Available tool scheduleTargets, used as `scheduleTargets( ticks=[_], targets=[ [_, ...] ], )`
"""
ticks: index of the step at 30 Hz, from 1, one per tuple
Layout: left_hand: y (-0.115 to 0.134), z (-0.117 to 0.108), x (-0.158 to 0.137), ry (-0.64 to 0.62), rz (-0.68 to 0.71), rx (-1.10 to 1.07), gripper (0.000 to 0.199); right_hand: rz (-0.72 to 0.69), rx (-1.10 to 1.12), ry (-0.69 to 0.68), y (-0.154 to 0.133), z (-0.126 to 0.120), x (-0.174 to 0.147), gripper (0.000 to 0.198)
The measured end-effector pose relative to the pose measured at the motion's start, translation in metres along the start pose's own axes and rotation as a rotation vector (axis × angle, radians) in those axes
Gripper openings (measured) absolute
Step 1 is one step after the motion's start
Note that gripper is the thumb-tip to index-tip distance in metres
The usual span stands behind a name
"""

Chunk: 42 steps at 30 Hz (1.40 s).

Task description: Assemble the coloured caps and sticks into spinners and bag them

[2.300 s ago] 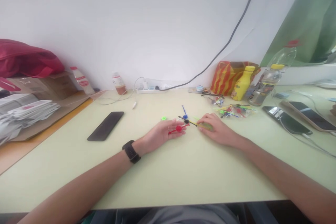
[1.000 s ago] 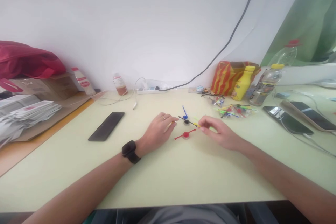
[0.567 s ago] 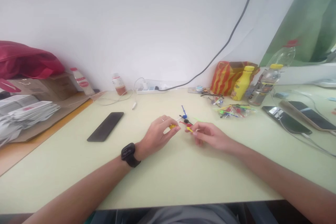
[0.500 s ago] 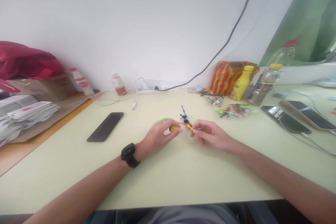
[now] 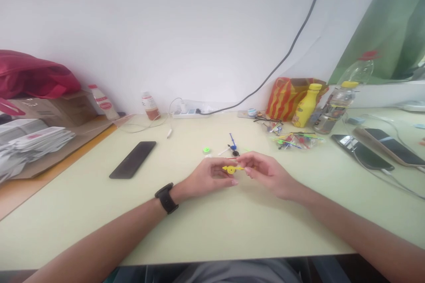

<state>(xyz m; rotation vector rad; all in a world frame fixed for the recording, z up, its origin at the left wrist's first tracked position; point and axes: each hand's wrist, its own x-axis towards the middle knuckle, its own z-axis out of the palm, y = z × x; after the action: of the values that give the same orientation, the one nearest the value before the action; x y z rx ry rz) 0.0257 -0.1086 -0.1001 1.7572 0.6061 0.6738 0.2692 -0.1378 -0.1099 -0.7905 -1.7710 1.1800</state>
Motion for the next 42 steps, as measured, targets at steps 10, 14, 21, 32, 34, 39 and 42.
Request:
scheduleTargets(
  ticks=[10, 14, 21, 32, 34, 39, 42],
  targets=[
    [0.004, 0.007, 0.001, -0.032, 0.099, 0.037, 0.034, -0.091, -0.228, 0.032, 0.006, 0.009, -0.003, 0.032],
    [0.002, 0.008, 0.000, 0.005, 0.129, 0.126, 0.034, -0.029, -0.317, 0.025, 0.004, 0.007, -0.003, 0.028],
    [0.003, 0.005, -0.004, 0.084, 0.322, 0.455, 0.032, 0.063, -0.222, 0.020, -0.001, 0.000, 0.000, 0.023],
    [0.005, 0.005, -0.009, 0.033, 0.224, 0.542, 0.028, 0.073, -0.204, -0.016, -0.002, -0.001, -0.001, 0.032],
    [0.007, 0.006, -0.009, 0.045, 0.211, 0.463, 0.030, 0.065, -0.229, 0.000, -0.001, -0.003, 0.000, 0.031],
    [0.006, 0.008, -0.004, 0.034, 0.120, 0.186, 0.033, 0.001, -0.285, 0.071, 0.003, -0.007, 0.003, 0.024],
    [-0.001, 0.005, 0.000, 0.097, 0.078, 0.043, 0.035, -0.099, -0.389, 0.272, 0.004, -0.008, 0.002, 0.023]
  ],
)
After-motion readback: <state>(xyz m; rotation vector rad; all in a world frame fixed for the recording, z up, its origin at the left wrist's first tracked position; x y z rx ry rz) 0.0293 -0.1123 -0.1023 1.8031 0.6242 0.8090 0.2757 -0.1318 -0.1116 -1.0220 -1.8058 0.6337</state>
